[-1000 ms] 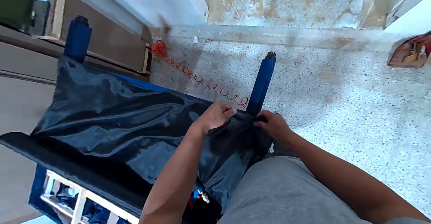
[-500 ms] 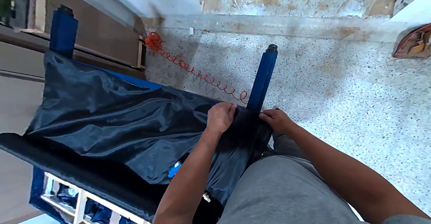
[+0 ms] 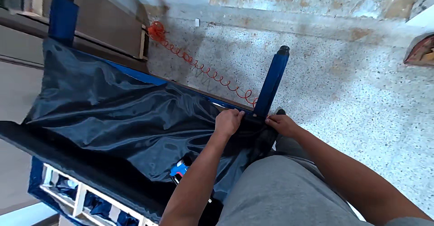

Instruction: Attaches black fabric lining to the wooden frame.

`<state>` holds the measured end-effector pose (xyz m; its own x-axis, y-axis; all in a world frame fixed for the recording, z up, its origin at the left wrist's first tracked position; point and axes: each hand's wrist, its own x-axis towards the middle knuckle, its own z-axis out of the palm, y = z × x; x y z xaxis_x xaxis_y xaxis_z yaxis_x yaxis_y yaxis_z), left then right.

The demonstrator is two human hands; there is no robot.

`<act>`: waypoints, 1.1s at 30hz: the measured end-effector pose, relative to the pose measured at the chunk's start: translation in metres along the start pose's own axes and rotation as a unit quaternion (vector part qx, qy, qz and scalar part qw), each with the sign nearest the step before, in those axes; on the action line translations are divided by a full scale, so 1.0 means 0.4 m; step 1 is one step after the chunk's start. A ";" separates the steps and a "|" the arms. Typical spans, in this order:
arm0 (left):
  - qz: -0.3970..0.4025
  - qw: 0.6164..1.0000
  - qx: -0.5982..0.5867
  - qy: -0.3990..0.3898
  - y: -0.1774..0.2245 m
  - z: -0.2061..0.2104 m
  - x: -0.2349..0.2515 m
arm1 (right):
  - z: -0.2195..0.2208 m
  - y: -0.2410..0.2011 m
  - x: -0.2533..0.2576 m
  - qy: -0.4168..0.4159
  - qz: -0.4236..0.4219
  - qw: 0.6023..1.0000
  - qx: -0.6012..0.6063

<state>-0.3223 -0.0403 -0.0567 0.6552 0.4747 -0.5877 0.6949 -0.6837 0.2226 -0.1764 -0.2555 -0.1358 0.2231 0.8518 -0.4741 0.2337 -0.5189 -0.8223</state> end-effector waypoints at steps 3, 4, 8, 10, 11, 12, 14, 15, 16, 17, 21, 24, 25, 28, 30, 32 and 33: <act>0.051 0.997 0.004 0.062 0.008 -0.012 -0.018 | -0.008 0.001 -0.002 -0.002 -0.011 1.000 0.003; 0.073 0.993 0.003 0.089 0.007 -0.012 -0.021 | -0.011 0.002 -0.006 -0.001 -0.014 1.000 0.007; 0.066 0.992 0.001 0.110 -0.010 0.001 0.003 | -0.013 0.000 -0.007 0.006 -0.027 1.000 0.002; 0.038 0.996 0.008 0.079 -0.019 0.014 0.019 | -0.007 0.001 0.001 0.016 -0.040 0.999 -0.006; 0.033 0.996 0.013 0.076 -0.019 0.020 0.024 | -0.010 0.002 0.004 0.017 -0.049 0.999 -0.015; 0.033 0.996 0.017 0.078 -0.017 0.025 0.027 | -0.016 0.003 0.006 0.014 -0.060 0.998 -0.033; 0.029 0.997 0.019 0.075 -0.014 0.028 0.025 | -0.023 0.011 0.013 0.010 -0.104 0.989 -0.108; 0.026 0.997 0.019 0.072 -0.011 0.026 0.026 | -0.028 0.016 0.021 0.013 -0.136 0.977 -0.165; 0.023 0.997 0.018 0.068 -0.008 0.024 0.026 | -0.035 0.019 0.031 0.020 -0.169 0.960 -0.221; 0.018 0.998 0.017 0.063 -0.005 0.022 0.025 | -0.043 0.017 0.040 0.024 -0.191 0.942 -0.273; -0.004 1.000 0.007 0.026 0.002 0.010 0.033 | -0.078 -0.033 0.052 0.116 -0.275 0.856 -0.422; 0.008 1.000 0.000 0.009 -0.006 0.003 0.050 | -0.102 -0.058 0.077 0.156 -0.382 0.783 -0.466; 0.009 1.000 0.000 0.002 -0.008 0.001 0.053 | -0.113 -0.060 0.095 0.133 -0.420 0.770 -0.461; 0.009 1.000 0.001 -0.016 -0.008 -0.010 0.059 | -0.153 -0.089 0.178 -0.047 -0.450 0.772 -0.446; 0.002 1.000 -0.015 -0.026 -0.002 -0.022 0.056 | -0.169 -0.094 0.241 -0.129 -0.471 0.751 -0.444; -0.021 0.999 -0.026 -0.038 0.010 -0.031 0.056 | -0.182 -0.099 0.284 -0.184 -0.471 0.737 -0.448; -0.033 0.998 -0.027 -0.041 0.015 -0.030 0.057 | -0.186 -0.104 0.297 -0.205 -0.468 0.731 -0.453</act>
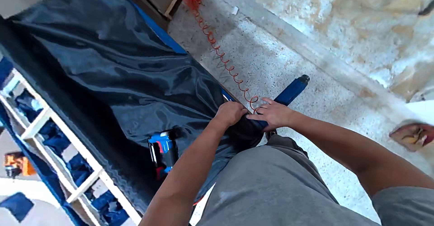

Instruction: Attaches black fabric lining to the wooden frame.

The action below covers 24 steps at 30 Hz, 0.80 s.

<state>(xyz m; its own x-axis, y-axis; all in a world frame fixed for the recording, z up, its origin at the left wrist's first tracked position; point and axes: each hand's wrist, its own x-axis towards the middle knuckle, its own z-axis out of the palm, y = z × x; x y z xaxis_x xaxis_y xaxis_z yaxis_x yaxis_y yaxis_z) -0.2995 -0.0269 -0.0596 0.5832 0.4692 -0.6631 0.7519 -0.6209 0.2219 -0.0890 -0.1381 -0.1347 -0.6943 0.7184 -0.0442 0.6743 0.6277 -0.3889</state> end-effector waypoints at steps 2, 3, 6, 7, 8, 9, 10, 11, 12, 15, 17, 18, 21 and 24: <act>-0.022 0.999 0.013 0.024 0.000 0.014 0.003 | 0.001 0.016 0.008 -0.020 -0.010 1.000 0.001; -0.026 0.997 0.017 0.066 -0.008 0.029 -0.004 | 0.009 0.020 0.009 -0.019 -0.010 1.000 0.002; -0.077 0.960 -0.028 0.268 -0.069 0.063 -0.098 | 0.033 0.027 0.004 -0.011 0.001 1.000 0.010; -0.130 0.938 -0.045 0.319 -0.103 0.076 -0.153 | 0.035 0.031 0.003 -0.008 0.000 1.000 0.007; -0.198 0.916 -0.066 0.343 -0.140 0.099 -0.218 | 0.037 0.033 0.004 -0.002 -0.002 1.000 0.001; -0.272 0.892 -0.091 0.350 -0.176 0.136 -0.287 | 0.041 0.034 0.003 0.006 -0.007 1.000 -0.004; -0.343 0.869 -0.118 0.337 -0.206 0.182 -0.352 | 0.045 0.033 0.004 0.013 -0.012 1.000 -0.007; -0.402 0.851 -0.143 0.306 -0.230 0.232 -0.405 | 0.044 0.033 0.005 0.013 -0.013 1.000 -0.008; -0.440 0.840 -0.160 0.274 -0.243 0.275 -0.441 | 0.043 0.034 0.007 0.009 -0.011 1.000 -0.008; -0.472 0.830 -0.157 0.252 -0.229 0.337 -0.469 | 0.045 0.033 0.006 0.002 -0.009 1.000 -0.004; -0.517 0.796 -0.168 0.266 -0.222 0.337 -0.443 | 0.046 0.032 0.002 0.004 -0.006 1.000 -0.006; -0.544 0.778 -0.178 0.259 -0.227 0.334 -0.427 | 0.048 0.031 0.002 0.010 -0.007 1.000 -0.008; -0.584 0.747 -0.192 0.255 -0.270 0.320 -0.402 | 0.044 0.032 0.002 0.014 -0.006 1.000 -0.008; -0.592 0.739 -0.180 0.266 -0.313 0.304 -0.414 | 0.039 0.028 0.004 -0.003 0.001 1.000 0.001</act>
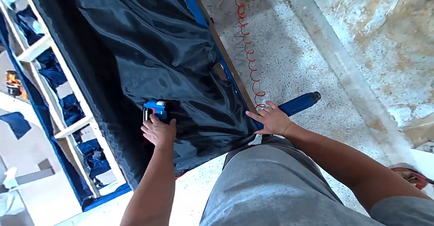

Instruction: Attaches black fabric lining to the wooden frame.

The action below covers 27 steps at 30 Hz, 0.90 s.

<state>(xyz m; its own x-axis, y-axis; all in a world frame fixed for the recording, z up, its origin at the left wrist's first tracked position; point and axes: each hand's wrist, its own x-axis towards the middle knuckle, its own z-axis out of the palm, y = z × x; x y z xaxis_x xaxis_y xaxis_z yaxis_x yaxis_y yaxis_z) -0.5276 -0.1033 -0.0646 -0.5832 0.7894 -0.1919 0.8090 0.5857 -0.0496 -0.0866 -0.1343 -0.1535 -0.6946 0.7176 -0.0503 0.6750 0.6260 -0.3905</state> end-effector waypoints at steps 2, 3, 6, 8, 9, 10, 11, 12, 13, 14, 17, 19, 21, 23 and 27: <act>0.016 0.999 0.018 -0.044 -0.013 -0.015 0.037 | -0.001 0.000 0.004 0.001 -0.001 1.000 0.009; 0.012 0.997 0.026 -0.068 -0.016 -0.025 0.053 | 0.001 0.002 0.003 0.003 -0.001 1.000 0.011; -0.016 0.991 -0.009 -0.133 -0.031 -0.062 0.089 | 0.008 0.002 0.001 -0.001 0.005 1.000 0.016; -0.033 0.979 -0.111 -0.170 -0.034 -0.081 0.089 | 0.008 0.000 0.003 -0.003 0.009 1.000 0.019; -0.037 0.967 -0.169 -0.187 -0.030 -0.087 0.075 | 0.007 -0.001 0.004 -0.007 0.012 1.000 0.022; -0.038 0.958 -0.209 -0.191 -0.018 -0.099 0.050 | 0.005 -0.001 0.005 -0.011 0.013 1.000 0.024; -0.031 0.957 -0.221 -0.185 0.000 -0.121 0.020 | 0.005 -0.001 0.006 -0.007 0.012 1.000 0.026; -0.019 0.962 -0.210 -0.173 0.027 -0.154 -0.023 | 0.003 0.000 0.006 -0.006 0.012 0.999 0.029; 0.007 0.969 -0.191 -0.159 0.047 -0.184 -0.077 | 0.003 0.001 0.004 -0.006 0.012 0.999 0.033; 0.047 0.972 -0.173 -0.155 0.055 -0.213 -0.136 | 0.002 0.000 0.001 -0.010 0.011 0.999 0.035; 0.222 0.941 -0.105 -0.232 0.088 -0.263 -0.286 | 0.001 0.002 0.000 -0.007 0.005 0.999 0.044; 0.307 0.906 -0.037 -0.289 0.158 -0.248 -0.362 | 0.006 0.004 -0.002 0.010 0.000 0.999 0.052; 0.352 0.885 -0.006 -0.306 0.219 -0.198 -0.408 | 0.005 0.004 0.000 0.024 -0.002 0.998 0.056; 0.357 0.881 -0.005 -0.309 0.260 -0.150 -0.432 | 0.008 0.004 -0.002 0.034 0.000 0.998 0.045; 0.344 0.882 0.036 -0.321 0.304 -0.111 -0.431 | 0.006 0.002 -0.003 0.025 0.004 0.999 0.042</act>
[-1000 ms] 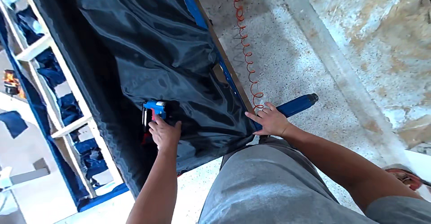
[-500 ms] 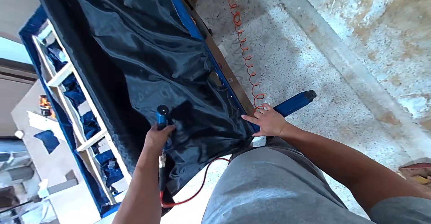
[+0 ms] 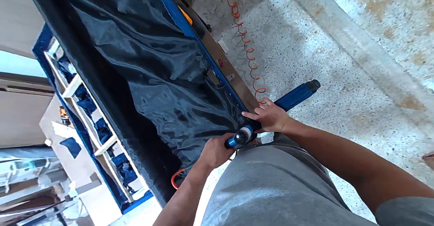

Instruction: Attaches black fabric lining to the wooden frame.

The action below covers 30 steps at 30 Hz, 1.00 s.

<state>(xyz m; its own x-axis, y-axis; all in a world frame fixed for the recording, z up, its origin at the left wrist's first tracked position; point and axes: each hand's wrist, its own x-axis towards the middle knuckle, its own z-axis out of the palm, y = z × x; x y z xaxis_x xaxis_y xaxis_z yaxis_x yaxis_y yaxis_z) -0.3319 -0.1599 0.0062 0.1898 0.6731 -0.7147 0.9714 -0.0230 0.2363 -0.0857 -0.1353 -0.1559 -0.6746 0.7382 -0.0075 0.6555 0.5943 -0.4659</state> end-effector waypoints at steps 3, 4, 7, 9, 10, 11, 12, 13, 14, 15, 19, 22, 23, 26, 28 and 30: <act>-0.004 1.000 0.022 -0.010 0.012 -0.001 0.011 | -0.001 0.001 -0.002 0.003 -0.006 1.000 0.010; -0.006 1.000 0.025 -0.008 0.018 -0.003 0.012 | -0.003 0.001 -0.002 -0.002 -0.003 1.000 0.013; -0.010 1.000 0.028 -0.010 0.035 -0.006 0.011 | -0.002 0.003 -0.003 0.001 -0.002 1.000 0.016; -0.020 0.999 0.023 -0.023 0.044 -0.011 0.010 | -0.001 0.004 -0.003 0.008 -0.006 1.000 0.022; -0.026 0.999 0.025 -0.027 0.047 -0.013 0.010 | -0.001 0.005 -0.002 0.009 -0.006 1.000 0.023; -0.032 0.999 0.031 -0.030 0.047 -0.013 0.011 | -0.001 0.005 -0.002 0.008 -0.006 1.000 0.023; -0.038 0.998 0.036 -0.030 0.045 -0.010 0.012 | 0.000 0.004 -0.003 0.006 -0.005 1.000 0.022; -0.041 0.998 0.038 -0.025 0.040 -0.007 0.011 | 0.000 0.003 -0.003 0.005 -0.004 1.000 0.018; -0.045 0.998 0.037 -0.015 0.033 -0.003 0.011 | -0.001 0.002 -0.002 0.001 -0.002 1.000 0.014; -0.049 0.998 0.034 -0.004 0.027 -0.002 0.011 | -0.005 0.001 -0.001 -0.009 0.000 1.000 0.012; -0.053 0.997 0.047 0.013 0.020 -0.010 0.022 | -0.013 -0.002 -0.002 -0.034 0.008 0.999 0.017; -0.043 0.997 0.062 0.017 0.020 -0.013 0.031 | -0.009 0.001 0.002 -0.025 0.007 1.000 0.014; -0.045 0.997 0.064 0.017 0.025 -0.014 0.033 | -0.009 0.002 0.002 -0.025 0.008 1.000 0.013; -0.053 0.996 0.065 0.010 0.037 -0.022 0.036 | -0.014 0.004 0.000 -0.028 0.008 0.999 0.014; -0.048 0.997 0.050 0.018 0.019 -0.022 0.017 | -0.010 -0.005 -0.004 -0.019 0.004 1.000 0.015; -0.068 0.997 -0.011 0.033 -0.008 -0.028 -0.012 | -0.008 0.009 -0.003 0.002 -0.004 1.000 0.009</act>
<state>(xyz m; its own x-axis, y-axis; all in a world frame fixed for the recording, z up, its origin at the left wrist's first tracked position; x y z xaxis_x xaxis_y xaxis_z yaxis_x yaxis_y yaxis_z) -0.3376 -0.1547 0.0161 0.0464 0.7168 -0.6958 0.9840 0.0874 0.1555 -0.0815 -0.1332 -0.1549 -0.6786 0.7345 -0.0002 0.6433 0.5943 -0.4826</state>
